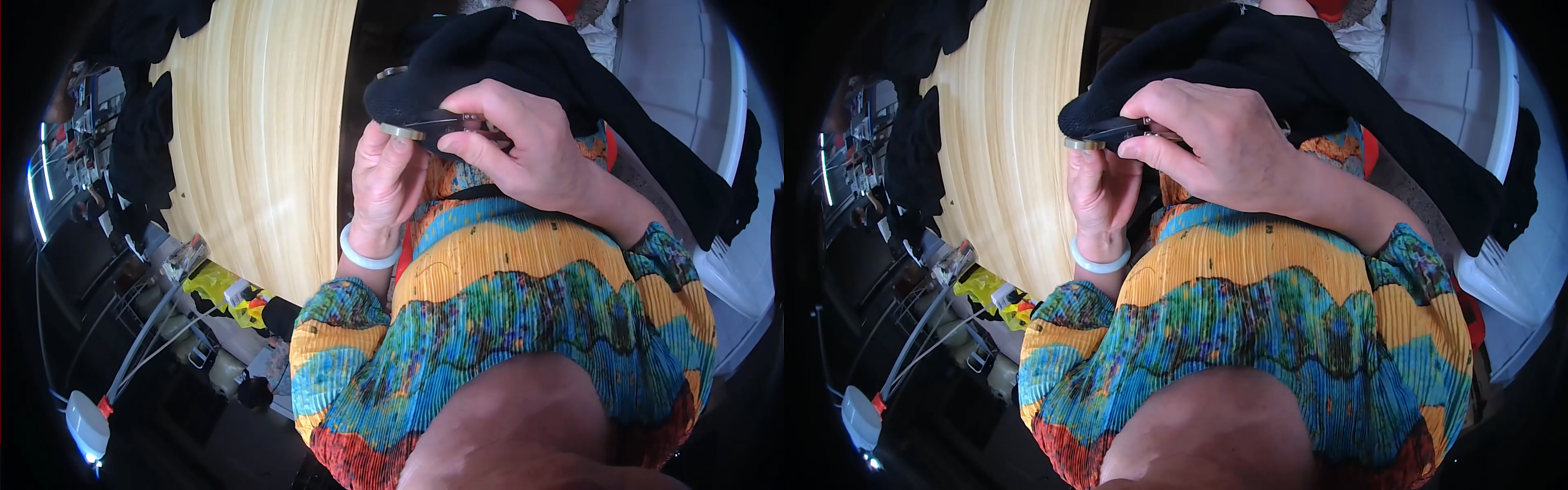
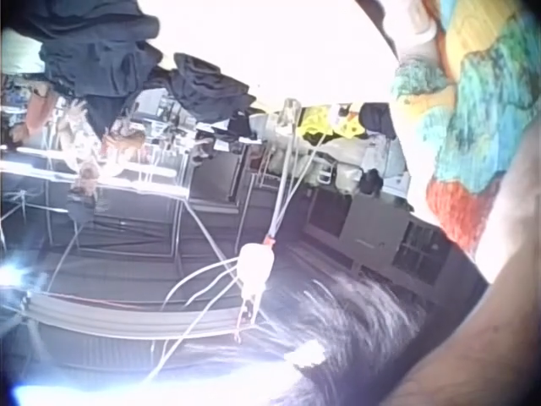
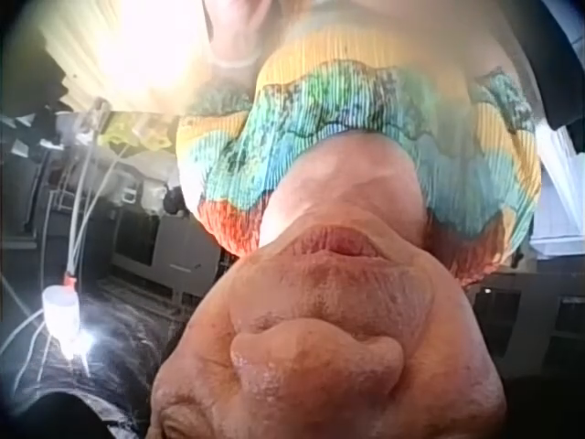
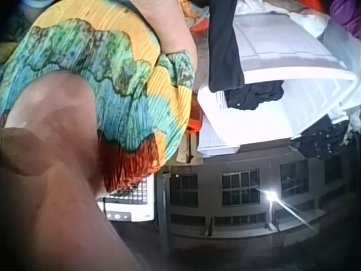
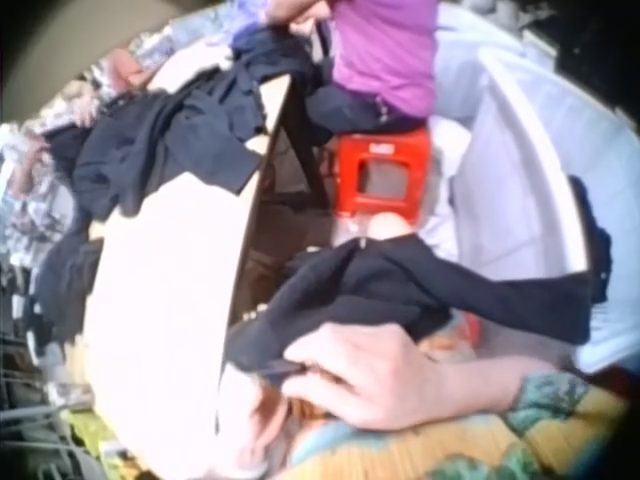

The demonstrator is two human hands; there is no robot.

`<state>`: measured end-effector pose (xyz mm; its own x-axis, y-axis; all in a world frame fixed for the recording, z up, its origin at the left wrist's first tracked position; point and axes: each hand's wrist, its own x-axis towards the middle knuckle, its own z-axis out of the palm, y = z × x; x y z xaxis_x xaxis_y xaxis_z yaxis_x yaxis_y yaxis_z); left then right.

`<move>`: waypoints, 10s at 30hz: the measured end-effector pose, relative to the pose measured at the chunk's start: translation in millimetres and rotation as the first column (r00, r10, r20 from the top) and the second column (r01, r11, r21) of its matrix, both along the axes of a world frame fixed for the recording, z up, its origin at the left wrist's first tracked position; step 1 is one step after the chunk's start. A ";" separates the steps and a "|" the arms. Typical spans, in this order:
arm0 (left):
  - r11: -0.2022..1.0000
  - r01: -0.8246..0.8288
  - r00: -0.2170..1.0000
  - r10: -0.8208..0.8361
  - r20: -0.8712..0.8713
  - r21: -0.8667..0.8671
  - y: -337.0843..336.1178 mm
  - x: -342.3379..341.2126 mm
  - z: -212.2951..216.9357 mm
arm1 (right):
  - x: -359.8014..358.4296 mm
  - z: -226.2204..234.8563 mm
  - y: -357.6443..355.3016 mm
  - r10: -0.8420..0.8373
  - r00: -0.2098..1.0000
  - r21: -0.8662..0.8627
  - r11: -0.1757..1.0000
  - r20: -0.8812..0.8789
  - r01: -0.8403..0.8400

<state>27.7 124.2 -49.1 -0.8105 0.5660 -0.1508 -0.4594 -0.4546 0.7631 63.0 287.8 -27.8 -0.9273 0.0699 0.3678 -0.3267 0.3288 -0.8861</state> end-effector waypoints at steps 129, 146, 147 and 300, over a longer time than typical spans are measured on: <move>0.963 -0.041 0.938 -0.055 0.342 0.265 12.6 -5.2 -12.5 | 5.5 -6.8 5.0 0.021 0.976 -0.219 0.975 0.217 0.028; 0.936 -0.094 0.882 -0.080 0.464 0.340 13.4 -12.0 -7.7 | -3.1 -11.7 13.6 -0.092 0.994 0.030 0.995 0.054 0.091; 0.935 -0.093 0.882 -0.083 0.465 0.343 13.5 -12.9 -8.8 | -4.1 -13.7 14.7 -0.094 0.994 0.033 0.995 0.055 0.092; 0.986 0.033 0.988 -0.057 0.142 0.161 7.2 -14.8 3.2 | -24.3 28.6 18.4 0.131 0.981 -0.714 0.700 0.142 0.011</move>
